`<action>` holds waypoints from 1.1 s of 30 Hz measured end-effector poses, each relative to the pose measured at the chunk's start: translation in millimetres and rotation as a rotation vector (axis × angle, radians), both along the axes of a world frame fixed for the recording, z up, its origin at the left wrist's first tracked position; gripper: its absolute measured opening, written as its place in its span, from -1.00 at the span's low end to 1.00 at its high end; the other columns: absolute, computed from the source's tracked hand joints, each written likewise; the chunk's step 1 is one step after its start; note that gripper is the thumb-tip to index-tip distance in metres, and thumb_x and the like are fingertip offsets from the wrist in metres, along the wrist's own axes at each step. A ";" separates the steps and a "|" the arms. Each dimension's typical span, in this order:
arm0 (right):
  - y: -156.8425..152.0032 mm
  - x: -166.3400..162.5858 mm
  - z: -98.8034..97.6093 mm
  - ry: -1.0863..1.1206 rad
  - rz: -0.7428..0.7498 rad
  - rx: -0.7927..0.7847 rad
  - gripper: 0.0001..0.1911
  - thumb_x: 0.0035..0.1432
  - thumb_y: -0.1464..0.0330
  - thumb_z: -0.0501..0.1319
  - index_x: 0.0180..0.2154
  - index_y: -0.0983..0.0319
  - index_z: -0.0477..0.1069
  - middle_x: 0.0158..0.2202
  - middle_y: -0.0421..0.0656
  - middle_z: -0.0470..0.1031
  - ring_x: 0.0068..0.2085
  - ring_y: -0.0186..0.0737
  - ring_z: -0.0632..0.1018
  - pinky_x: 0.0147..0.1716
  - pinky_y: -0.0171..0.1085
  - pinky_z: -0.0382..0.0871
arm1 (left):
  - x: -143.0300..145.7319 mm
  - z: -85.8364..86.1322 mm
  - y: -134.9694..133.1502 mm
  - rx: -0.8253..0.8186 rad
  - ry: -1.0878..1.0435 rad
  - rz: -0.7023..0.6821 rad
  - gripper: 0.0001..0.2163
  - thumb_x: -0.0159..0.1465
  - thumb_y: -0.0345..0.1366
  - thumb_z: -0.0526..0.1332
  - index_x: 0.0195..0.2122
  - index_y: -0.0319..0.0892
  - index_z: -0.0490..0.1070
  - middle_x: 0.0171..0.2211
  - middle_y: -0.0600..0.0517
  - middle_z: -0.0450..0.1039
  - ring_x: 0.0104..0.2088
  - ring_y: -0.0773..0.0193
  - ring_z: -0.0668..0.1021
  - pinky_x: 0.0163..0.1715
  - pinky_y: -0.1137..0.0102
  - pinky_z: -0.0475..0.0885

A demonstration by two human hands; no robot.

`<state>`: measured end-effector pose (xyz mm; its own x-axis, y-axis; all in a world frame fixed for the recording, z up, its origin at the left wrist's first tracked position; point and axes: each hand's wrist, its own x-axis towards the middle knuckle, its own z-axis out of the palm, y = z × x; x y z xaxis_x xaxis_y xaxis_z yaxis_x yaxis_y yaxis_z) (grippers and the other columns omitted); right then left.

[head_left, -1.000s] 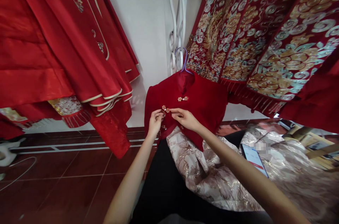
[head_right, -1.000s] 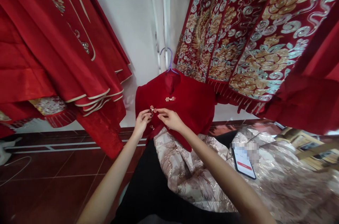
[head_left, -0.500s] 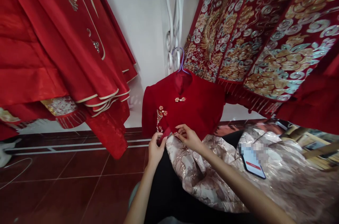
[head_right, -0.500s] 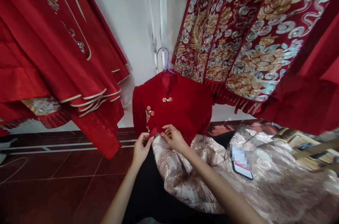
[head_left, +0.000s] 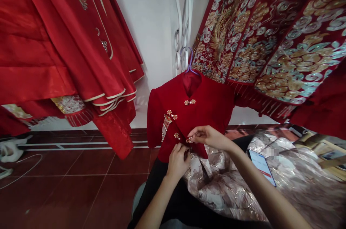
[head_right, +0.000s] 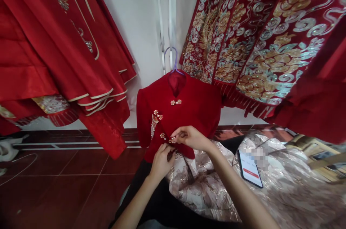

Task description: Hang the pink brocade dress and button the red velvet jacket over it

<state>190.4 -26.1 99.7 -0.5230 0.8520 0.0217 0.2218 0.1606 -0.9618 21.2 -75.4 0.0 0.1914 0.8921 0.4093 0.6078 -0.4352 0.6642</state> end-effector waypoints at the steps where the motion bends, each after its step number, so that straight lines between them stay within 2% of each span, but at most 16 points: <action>1: -0.9 -6.0 -4.7 0.004 -0.010 0.019 -0.81 0.05 0.32 0.24 -0.26 0.25 0.48 -0.31 -0.13 0.56 -0.27 -0.25 0.56 -0.19 -0.21 0.44 | -0.2 -0.5 0.7 -0.009 -0.047 -0.006 -0.90 0.21 -0.39 0.11 -0.33 -0.12 0.40 -0.32 -0.04 0.38 -0.26 0.17 0.46 -0.23 0.25 0.41; 4: 0.6 -25.4 -27.7 -0.058 -0.127 0.149 -0.82 0.07 0.35 0.22 -0.24 0.23 0.49 -0.30 -0.13 0.54 -0.28 -0.25 0.56 -0.24 -0.24 0.45 | -2.4 -1.1 2.8 -0.018 -0.271 0.042 -0.92 0.25 -0.36 0.08 -0.31 -0.14 0.36 -0.31 -0.02 0.33 -0.32 0.27 0.48 -0.30 0.35 0.44; 8: 5.4 -37.4 -49.5 -0.192 -0.263 0.346 -0.82 0.10 0.41 0.17 -0.24 0.24 0.50 -0.29 -0.10 0.49 -0.32 -0.26 0.53 -0.28 -0.26 0.43 | -5.8 -3.9 9.1 -0.039 -0.506 0.218 -0.83 0.26 -0.31 0.09 -0.12 -0.13 0.26 -0.20 -0.04 0.30 -0.39 0.35 0.50 -0.43 0.43 0.45; 13: 5.3 -34.3 -45.2 -0.224 -0.251 0.344 -0.81 0.11 0.46 0.16 -0.24 0.24 0.50 -0.31 -0.11 0.47 -0.34 -0.28 0.51 -0.29 -0.29 0.41 | -9.8 -3.0 23.3 -0.069 -0.533 0.224 -0.73 0.22 -0.25 0.15 -0.05 -0.12 0.24 -0.16 -0.04 0.34 -0.53 0.43 0.48 -0.52 0.45 0.45; 17: 3.7 -34.9 -41.2 -0.216 -0.252 0.322 -0.81 0.11 0.47 0.16 -0.23 0.25 0.49 -0.29 -0.10 0.46 -0.33 -0.29 0.51 -0.28 -0.29 0.41 | -11.1 -1.0 27.5 -0.104 -0.548 0.224 -0.78 0.25 -0.20 0.13 -0.12 -0.14 0.28 -0.21 -0.02 0.38 -0.58 0.44 0.49 -0.60 0.48 0.44; 23: 4.9 -44.1 -51.9 -0.077 -0.295 0.284 -0.82 0.15 0.39 0.16 -0.21 0.24 0.48 -0.27 -0.11 0.46 -0.27 -0.28 0.52 -0.26 -0.30 0.44 | -13.6 1.1 24.9 -0.116 -0.656 0.249 -0.79 0.20 -0.18 0.19 -0.17 -0.14 0.36 -0.20 -0.03 0.45 -0.52 0.38 0.53 -0.55 0.45 0.50; 28: -0.1 -54.9 -62.0 -0.006 -0.366 0.374 -0.80 0.19 0.37 0.13 -0.17 0.22 0.46 -0.22 -0.11 0.43 -0.26 -0.31 0.52 -0.22 -0.31 0.46 | -15.3 5.6 30.6 -0.156 -0.701 0.229 -0.79 0.15 -0.27 0.23 -0.19 -0.17 0.40 -0.20 -0.06 0.48 -0.33 0.29 0.56 -0.42 0.41 0.53; 33: -4.0 -58.5 -65.6 -0.007 -0.432 0.445 -0.78 0.22 0.38 0.10 -0.13 0.22 0.44 -0.20 -0.10 0.40 -0.22 -0.30 0.51 -0.16 -0.29 0.45 | -14.7 9.4 37.2 -0.241 -0.781 0.178 -0.76 0.10 -0.31 0.25 -0.19 -0.23 0.40 -0.29 -0.08 0.49 -0.27 0.24 0.55 -0.35 0.37 0.54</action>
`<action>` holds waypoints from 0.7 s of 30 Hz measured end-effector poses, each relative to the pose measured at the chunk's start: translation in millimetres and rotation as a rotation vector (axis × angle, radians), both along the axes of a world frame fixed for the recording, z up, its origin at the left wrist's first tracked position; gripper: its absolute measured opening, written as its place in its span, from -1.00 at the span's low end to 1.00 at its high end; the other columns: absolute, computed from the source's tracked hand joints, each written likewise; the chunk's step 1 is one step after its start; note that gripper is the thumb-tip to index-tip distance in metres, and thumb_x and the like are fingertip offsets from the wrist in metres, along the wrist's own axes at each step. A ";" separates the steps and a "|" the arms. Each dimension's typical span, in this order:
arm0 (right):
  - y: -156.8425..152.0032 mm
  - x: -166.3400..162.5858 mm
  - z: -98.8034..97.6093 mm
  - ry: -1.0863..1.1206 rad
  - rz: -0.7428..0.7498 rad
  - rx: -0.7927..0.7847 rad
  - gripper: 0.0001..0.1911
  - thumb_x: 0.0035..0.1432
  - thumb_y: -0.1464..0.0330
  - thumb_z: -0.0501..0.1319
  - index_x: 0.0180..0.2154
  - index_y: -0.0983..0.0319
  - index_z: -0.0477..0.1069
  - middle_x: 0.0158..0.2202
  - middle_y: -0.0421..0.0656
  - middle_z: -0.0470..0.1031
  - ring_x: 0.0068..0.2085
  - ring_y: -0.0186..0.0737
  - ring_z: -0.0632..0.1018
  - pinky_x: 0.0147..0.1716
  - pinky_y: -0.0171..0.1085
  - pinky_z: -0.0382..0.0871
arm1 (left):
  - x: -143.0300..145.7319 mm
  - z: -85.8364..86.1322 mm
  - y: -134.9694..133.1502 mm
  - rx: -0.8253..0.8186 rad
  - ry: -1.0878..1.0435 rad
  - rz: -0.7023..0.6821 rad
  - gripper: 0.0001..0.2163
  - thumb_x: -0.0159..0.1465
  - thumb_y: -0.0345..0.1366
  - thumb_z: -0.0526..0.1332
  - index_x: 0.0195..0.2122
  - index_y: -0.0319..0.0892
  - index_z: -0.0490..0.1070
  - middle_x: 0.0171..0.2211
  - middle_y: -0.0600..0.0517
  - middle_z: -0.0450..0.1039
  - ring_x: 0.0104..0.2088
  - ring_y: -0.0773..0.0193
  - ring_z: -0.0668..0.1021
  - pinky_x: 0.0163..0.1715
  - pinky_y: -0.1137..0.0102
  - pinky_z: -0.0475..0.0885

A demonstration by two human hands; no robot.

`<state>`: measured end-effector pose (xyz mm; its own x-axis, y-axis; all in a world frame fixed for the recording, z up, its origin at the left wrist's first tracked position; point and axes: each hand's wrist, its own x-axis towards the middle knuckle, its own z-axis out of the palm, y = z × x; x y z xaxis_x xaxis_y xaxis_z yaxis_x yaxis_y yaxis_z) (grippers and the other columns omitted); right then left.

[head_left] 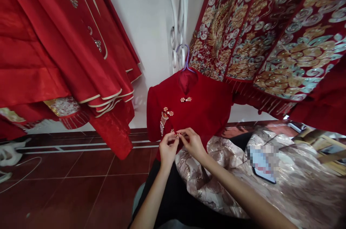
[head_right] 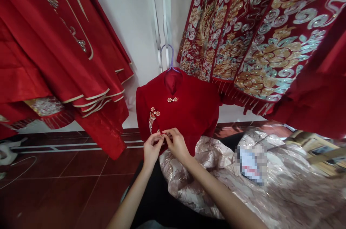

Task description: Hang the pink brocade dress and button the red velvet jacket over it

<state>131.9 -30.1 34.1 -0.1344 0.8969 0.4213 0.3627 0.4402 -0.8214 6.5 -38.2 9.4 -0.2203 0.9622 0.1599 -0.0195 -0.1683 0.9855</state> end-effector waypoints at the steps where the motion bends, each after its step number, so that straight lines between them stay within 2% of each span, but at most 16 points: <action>1: 0.9 1.4 0.4 -0.014 -0.010 0.010 -0.78 0.22 0.38 0.10 -0.13 0.22 0.44 -0.20 -0.10 0.40 -0.22 -0.30 0.51 -0.16 -0.28 0.44 | 0.0 0.5 0.8 -0.005 -0.010 -0.002 -0.77 0.11 -0.31 0.24 -0.20 -0.24 0.40 -0.29 -0.08 0.47 -0.28 0.24 0.55 -0.38 0.36 0.54; 3: 4.0 5.9 2.5 -0.048 -0.023 0.010 -0.79 0.22 0.39 0.10 -0.15 0.22 0.45 -0.22 -0.11 0.41 -0.23 -0.29 0.51 -0.16 -0.28 0.44 | -0.3 1.2 1.5 -0.004 0.039 0.001 -0.77 0.12 -0.33 0.20 -0.18 -0.23 0.39 -0.28 -0.06 0.44 -0.32 0.27 0.54 -0.46 0.39 0.53; 5: 7.4 11.1 5.6 -0.077 -0.022 -0.008 -0.80 0.20 0.39 0.12 -0.17 0.21 0.47 -0.24 -0.11 0.41 -0.26 -0.29 0.50 -0.19 -0.28 0.44 | -1.3 1.5 1.2 0.031 0.176 0.025 -0.75 0.12 -0.37 0.18 -0.15 -0.20 0.39 -0.28 -0.03 0.39 -0.41 0.34 0.51 -0.51 0.43 0.50; 8: 10.1 15.3 8.9 -0.093 0.005 -0.026 -0.81 0.19 0.39 0.13 -0.18 0.20 0.48 -0.26 -0.12 0.41 -0.28 -0.30 0.50 -0.22 -0.30 0.44 | -3.1 1.7 -0.2 0.126 0.396 0.096 -0.77 0.14 -0.39 0.16 -0.15 -0.19 0.39 -0.28 0.01 0.31 -0.51 0.45 0.45 -0.48 0.46 0.47; 12: 9.2 13.2 7.6 -0.107 0.029 -0.029 -0.80 0.19 0.39 0.13 -0.18 0.19 0.48 -0.25 -0.13 0.42 -0.30 -0.31 0.50 -0.27 -0.32 0.43 | -5.2 3.2 -0.3 0.204 0.551 0.151 -0.86 0.21 -0.34 0.13 -0.22 -0.19 0.40 -0.25 0.01 0.27 -0.56 0.51 0.39 -0.45 0.47 0.42; 16: 10.7 10.8 5.3 -0.163 0.007 -0.015 -0.80 0.19 0.40 0.13 -0.16 0.17 0.48 -0.26 -0.15 0.43 -0.31 -0.32 0.49 -0.29 -0.33 0.40 | -6.4 5.3 1.3 0.216 0.545 0.152 -0.89 0.21 -0.32 0.15 -0.26 -0.19 0.39 -0.28 0.02 0.31 -0.54 0.48 0.40 -0.48 0.49 0.40; 21: 14.2 8.4 4.8 -0.196 -0.006 -0.002 -0.82 0.19 0.39 0.14 -0.19 0.16 0.48 -0.26 -0.16 0.44 -0.33 -0.33 0.49 -0.28 -0.31 0.39 | -6.1 6.8 2.5 0.138 0.383 0.078 -0.88 0.16 -0.34 0.19 -0.26 -0.19 0.40 -0.32 -0.02 0.46 -0.38 0.34 0.53 -0.50 0.51 0.43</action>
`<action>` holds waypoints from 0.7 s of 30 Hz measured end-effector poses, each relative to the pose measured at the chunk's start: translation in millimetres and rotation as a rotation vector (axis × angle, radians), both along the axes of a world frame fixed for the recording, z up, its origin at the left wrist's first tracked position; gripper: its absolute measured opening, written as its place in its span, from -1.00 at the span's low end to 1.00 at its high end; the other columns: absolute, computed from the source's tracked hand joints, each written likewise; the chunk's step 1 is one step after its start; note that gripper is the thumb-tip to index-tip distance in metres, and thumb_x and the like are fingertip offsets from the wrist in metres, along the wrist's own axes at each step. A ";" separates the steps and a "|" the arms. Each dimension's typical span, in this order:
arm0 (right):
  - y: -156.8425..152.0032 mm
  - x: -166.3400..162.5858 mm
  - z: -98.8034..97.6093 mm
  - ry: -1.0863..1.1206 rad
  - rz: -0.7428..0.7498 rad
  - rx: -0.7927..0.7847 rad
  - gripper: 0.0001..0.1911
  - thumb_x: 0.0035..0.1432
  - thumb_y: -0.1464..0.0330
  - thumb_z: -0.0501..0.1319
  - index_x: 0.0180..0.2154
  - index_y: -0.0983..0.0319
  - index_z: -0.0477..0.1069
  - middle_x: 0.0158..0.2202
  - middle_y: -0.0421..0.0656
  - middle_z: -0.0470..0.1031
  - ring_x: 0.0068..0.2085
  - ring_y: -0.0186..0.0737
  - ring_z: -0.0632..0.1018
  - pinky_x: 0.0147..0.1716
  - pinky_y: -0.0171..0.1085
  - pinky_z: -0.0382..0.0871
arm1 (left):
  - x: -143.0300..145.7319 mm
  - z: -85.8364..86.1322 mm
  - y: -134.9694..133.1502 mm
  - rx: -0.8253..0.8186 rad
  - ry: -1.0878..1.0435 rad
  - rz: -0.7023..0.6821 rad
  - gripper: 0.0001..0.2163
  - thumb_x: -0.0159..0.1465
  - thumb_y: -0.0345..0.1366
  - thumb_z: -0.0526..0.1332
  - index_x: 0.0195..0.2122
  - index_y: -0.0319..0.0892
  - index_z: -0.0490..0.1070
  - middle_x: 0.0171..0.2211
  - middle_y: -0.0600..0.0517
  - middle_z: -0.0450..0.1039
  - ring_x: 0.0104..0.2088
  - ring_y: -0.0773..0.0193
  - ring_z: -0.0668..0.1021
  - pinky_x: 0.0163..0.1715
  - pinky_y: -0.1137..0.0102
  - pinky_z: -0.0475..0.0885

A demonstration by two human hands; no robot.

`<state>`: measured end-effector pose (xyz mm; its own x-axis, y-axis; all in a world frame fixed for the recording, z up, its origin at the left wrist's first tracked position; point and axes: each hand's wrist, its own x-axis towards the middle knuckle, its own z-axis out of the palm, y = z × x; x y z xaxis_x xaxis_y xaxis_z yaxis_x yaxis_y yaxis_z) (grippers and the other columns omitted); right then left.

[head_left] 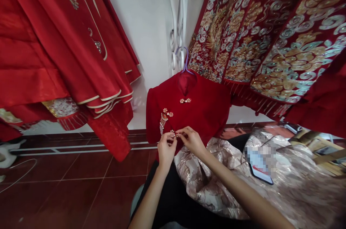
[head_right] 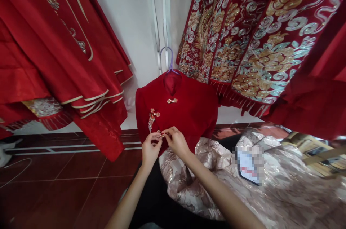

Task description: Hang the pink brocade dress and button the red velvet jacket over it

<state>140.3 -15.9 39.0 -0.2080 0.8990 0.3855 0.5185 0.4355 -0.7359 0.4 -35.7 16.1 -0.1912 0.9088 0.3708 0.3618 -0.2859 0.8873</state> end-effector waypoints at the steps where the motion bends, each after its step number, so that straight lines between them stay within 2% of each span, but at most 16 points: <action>1: -0.2 -1.0 -0.1 0.010 0.008 0.002 -0.82 0.19 0.39 0.14 -0.19 0.17 0.48 -0.25 -0.16 0.44 -0.31 -0.32 0.49 -0.27 -0.32 0.39 | 0.1 0.5 0.2 -0.026 -0.040 -0.020 -0.86 0.15 -0.35 0.19 -0.25 -0.19 0.40 -0.32 -0.03 0.48 -0.36 0.32 0.54 -0.49 0.50 0.44; 5: -3.1 -6.0 -1.8 0.067 0.003 0.008 -0.79 0.22 0.38 0.10 -0.16 0.18 0.47 -0.22 -0.13 0.42 -0.28 -0.31 0.50 -0.27 -0.32 0.42 | -0.3 2.6 0.6 -0.088 -0.157 -0.080 -0.80 0.11 -0.34 0.24 -0.21 -0.21 0.43 -0.27 -0.08 0.52 -0.31 0.27 0.57 -0.45 0.48 0.47; 9: -4.1 -9.6 -3.8 0.088 -0.018 0.012 -0.80 0.20 0.38 0.12 -0.16 0.20 0.46 -0.22 -0.12 0.40 -0.32 -0.32 0.50 -0.27 -0.31 0.44 | -2.9 1.2 2.5 -0.104 -0.210 -0.078 -0.80 0.09 -0.30 0.26 -0.25 -0.23 0.46 -0.32 -0.09 0.54 -0.34 0.26 0.58 -0.40 0.45 0.48; 18: -1.8 -12.7 -3.8 0.077 -0.030 0.027 -0.81 0.19 0.38 0.13 -0.17 0.21 0.47 -0.24 -0.13 0.42 -0.35 -0.35 0.50 -0.29 -0.33 0.45 | -8.8 3.7 3.9 -0.122 -0.173 -0.075 -0.84 0.06 -0.36 0.25 -0.31 -0.24 0.49 -0.38 -0.06 0.56 -0.37 0.28 0.58 -0.36 0.44 0.48; 21: -0.3 -13.0 -0.3 0.043 -0.043 0.027 -0.82 0.19 0.37 0.13 -0.19 0.22 0.47 -0.24 -0.11 0.44 -0.34 -0.33 0.52 -0.28 -0.32 0.45 | -13.6 4.6 5.7 -0.113 -0.144 -0.123 -0.87 0.06 -0.36 0.24 -0.34 -0.23 0.49 -0.38 -0.04 0.55 -0.37 0.30 0.57 -0.38 0.47 0.47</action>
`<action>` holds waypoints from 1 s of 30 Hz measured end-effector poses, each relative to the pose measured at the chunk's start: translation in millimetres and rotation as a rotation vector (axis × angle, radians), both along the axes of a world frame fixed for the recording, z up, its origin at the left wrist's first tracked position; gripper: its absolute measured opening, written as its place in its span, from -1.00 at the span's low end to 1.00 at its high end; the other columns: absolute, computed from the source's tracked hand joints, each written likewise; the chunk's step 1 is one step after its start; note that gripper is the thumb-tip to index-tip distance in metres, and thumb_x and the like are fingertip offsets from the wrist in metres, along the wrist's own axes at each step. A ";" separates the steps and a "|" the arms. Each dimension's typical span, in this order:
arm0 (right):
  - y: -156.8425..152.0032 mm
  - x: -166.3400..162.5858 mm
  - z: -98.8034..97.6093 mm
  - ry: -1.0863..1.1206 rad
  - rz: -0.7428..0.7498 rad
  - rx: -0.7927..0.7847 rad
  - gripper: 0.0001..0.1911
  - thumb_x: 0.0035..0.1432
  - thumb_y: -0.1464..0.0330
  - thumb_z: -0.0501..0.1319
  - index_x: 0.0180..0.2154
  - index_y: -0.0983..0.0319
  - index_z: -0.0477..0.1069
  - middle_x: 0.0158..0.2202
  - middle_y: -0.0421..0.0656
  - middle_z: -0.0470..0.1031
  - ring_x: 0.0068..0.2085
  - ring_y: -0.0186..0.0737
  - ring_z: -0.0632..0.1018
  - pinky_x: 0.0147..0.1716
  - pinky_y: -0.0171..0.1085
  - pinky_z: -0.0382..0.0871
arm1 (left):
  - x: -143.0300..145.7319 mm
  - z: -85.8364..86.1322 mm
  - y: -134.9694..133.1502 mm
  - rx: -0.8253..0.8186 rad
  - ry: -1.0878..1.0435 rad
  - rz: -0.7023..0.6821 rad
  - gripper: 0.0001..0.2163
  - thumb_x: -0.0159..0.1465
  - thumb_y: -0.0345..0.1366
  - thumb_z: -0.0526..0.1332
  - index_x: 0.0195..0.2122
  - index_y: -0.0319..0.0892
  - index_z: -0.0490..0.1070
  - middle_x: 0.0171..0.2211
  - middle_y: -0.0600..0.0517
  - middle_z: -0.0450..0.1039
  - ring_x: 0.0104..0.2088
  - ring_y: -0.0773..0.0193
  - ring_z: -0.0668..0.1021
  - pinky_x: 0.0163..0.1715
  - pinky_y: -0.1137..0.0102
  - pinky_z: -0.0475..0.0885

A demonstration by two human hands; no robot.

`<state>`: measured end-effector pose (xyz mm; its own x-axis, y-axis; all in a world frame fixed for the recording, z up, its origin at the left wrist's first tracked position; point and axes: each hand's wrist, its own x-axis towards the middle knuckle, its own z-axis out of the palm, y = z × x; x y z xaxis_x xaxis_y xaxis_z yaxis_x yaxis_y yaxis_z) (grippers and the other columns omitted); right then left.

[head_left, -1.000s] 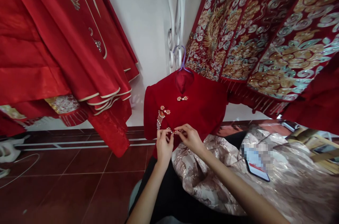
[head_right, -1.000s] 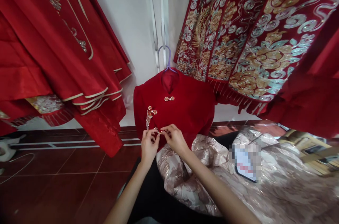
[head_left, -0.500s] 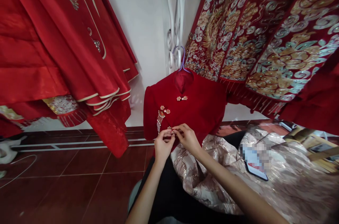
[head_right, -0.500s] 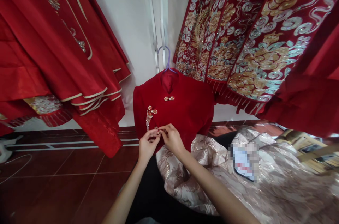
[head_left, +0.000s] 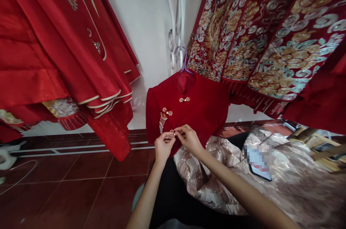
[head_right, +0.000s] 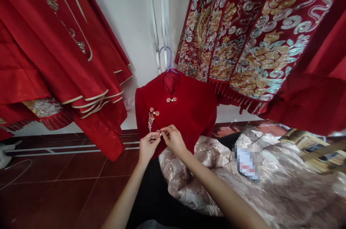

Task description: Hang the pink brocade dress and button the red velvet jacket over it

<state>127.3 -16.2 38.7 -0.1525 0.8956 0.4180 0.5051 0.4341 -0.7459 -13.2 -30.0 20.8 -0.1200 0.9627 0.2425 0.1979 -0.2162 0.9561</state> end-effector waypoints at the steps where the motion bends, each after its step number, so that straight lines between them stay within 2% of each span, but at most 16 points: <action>1: 0.4 2.0 2.9 -0.021 0.022 -0.016 -0.82 0.20 0.37 0.12 -0.20 0.22 0.47 -0.24 -0.11 0.46 -0.33 -0.32 0.53 -0.27 -0.31 0.45 | -3.2 -0.4 1.6 0.006 0.014 -0.030 -0.87 0.07 -0.36 0.24 -0.34 -0.23 0.48 -0.38 -0.04 0.54 -0.38 0.31 0.57 -0.39 0.48 0.46; 4: 0.2 16.7 16.7 -0.046 0.169 -0.175 -0.80 0.22 0.32 0.09 -0.20 0.21 0.45 -0.25 -0.13 0.53 -0.38 -0.31 0.57 -0.39 -0.34 0.46 | -18.6 -1.1 8.2 0.007 0.012 -0.070 -0.82 0.09 -0.31 0.24 -0.26 -0.22 0.46 -0.39 -0.01 0.51 -0.44 0.35 0.53 -0.44 0.48 0.46; 6: -1.5 31.2 27.0 -0.006 0.230 -0.308 -0.77 0.22 0.28 0.09 -0.16 0.20 0.43 -0.21 -0.13 0.54 -0.44 -0.32 0.58 -0.56 -0.40 0.43 | -31.4 0.8 11.5 -0.004 -0.041 -0.003 -0.76 0.11 -0.25 0.24 -0.20 -0.22 0.44 -0.43 0.03 0.47 -0.50 0.38 0.49 -0.50 0.47 0.46; 8: -3.2 44.3 34.9 0.045 0.206 -0.372 -0.76 0.20 0.26 0.10 -0.16 0.21 0.41 -0.17 -0.12 0.53 -0.48 -0.32 0.58 -0.68 -0.43 0.37 | -42.2 4.7 12.0 0.001 -0.090 0.089 -0.74 0.11 -0.21 0.24 -0.21 -0.22 0.43 -0.46 0.05 0.44 -0.51 0.38 0.48 -0.52 0.48 0.46; 10: -4.0 51.6 39.1 0.075 0.173 -0.385 -0.77 0.17 0.27 0.12 -0.18 0.22 0.42 -0.20 -0.11 0.53 -0.48 -0.31 0.58 -0.72 -0.45 0.36 | -47.3 9.4 9.5 0.022 -0.086 0.132 -0.79 0.12 -0.21 0.24 -0.27 -0.22 0.45 -0.45 0.04 0.45 -0.48 0.36 0.49 -0.50 0.49 0.45; 12: -4.2 51.8 39.2 0.087 0.160 -0.381 -0.78 0.15 0.31 0.12 -0.19 0.24 0.42 -0.28 -0.12 0.52 -0.48 -0.32 0.57 -0.70 -0.45 0.38 | -45.4 13.0 4.8 0.037 -0.026 0.112 -0.82 0.14 -0.22 0.22 -0.31 -0.21 0.46 -0.42 0.01 0.47 -0.46 0.36 0.49 -0.47 0.49 0.44; 15: -4.7 42.9 32.6 0.071 0.156 -0.341 -0.78 0.14 0.34 0.12 -0.19 0.26 0.43 -0.37 -0.14 0.52 -0.45 -0.31 0.56 -0.60 -0.41 0.43 | -33.6 14.1 -2.8 0.069 0.166 0.009 -0.82 0.18 -0.22 0.19 -0.28 -0.17 0.49 -0.36 0.01 0.46 -0.47 0.38 0.47 -0.48 0.51 0.39; 18: -5.5 32.3 20.7 0.042 0.141 -0.282 -0.78 0.13 0.35 0.13 -0.18 0.25 0.44 -0.32 -0.12 0.54 -0.30 -0.25 0.57 -0.42 -0.34 0.48 | -21.9 10.7 -7.8 0.135 0.373 -0.050 -0.80 0.21 -0.23 0.17 -0.17 -0.09 0.49 -0.30 0.02 0.42 -0.48 0.39 0.44 -0.47 0.49 0.38; 21: -5.6 26.4 10.4 0.053 0.136 -0.284 -0.76 0.14 0.35 0.13 -0.16 0.25 0.44 -0.25 -0.09 0.55 -0.22 -0.23 0.57 -0.23 -0.26 0.48 | -16.6 6.3 -8.2 0.175 0.481 -0.028 -0.77 0.25 -0.23 0.14 -0.10 -0.05 0.46 -0.29 0.02 0.38 -0.45 0.37 0.43 -0.39 0.45 0.40; 24: -5.4 24.5 5.9 0.091 0.169 -0.310 -0.76 0.14 0.34 0.13 -0.16 0.26 0.44 -0.22 -0.09 0.55 -0.19 -0.23 0.57 -0.13 -0.22 0.44 | -15.1 3.8 -4.9 0.204 0.464 -0.018 -0.83 0.26 -0.24 0.13 -0.19 -0.09 0.47 -0.26 0.00 0.39 -0.37 0.34 0.46 -0.33 0.43 0.41; 30: -3.1 21.5 -5.1 0.237 0.207 -0.315 -0.77 0.04 0.33 0.23 -0.22 0.27 0.38 -0.27 -0.11 0.51 -0.20 -0.27 0.55 -0.16 -0.25 0.45 | -8.8 4.1 -2.5 0.184 0.249 -0.022 -0.87 0.22 -0.21 0.19 -0.35 -0.15 0.42 -0.34 0.01 0.47 -0.32 0.31 0.52 -0.34 0.44 0.45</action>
<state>148.8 -19.3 33.6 -0.2744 0.9456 0.1746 0.2307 0.2410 -0.9427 -22.0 -32.5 24.9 -0.0145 0.9018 0.4319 0.4142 -0.3877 0.8235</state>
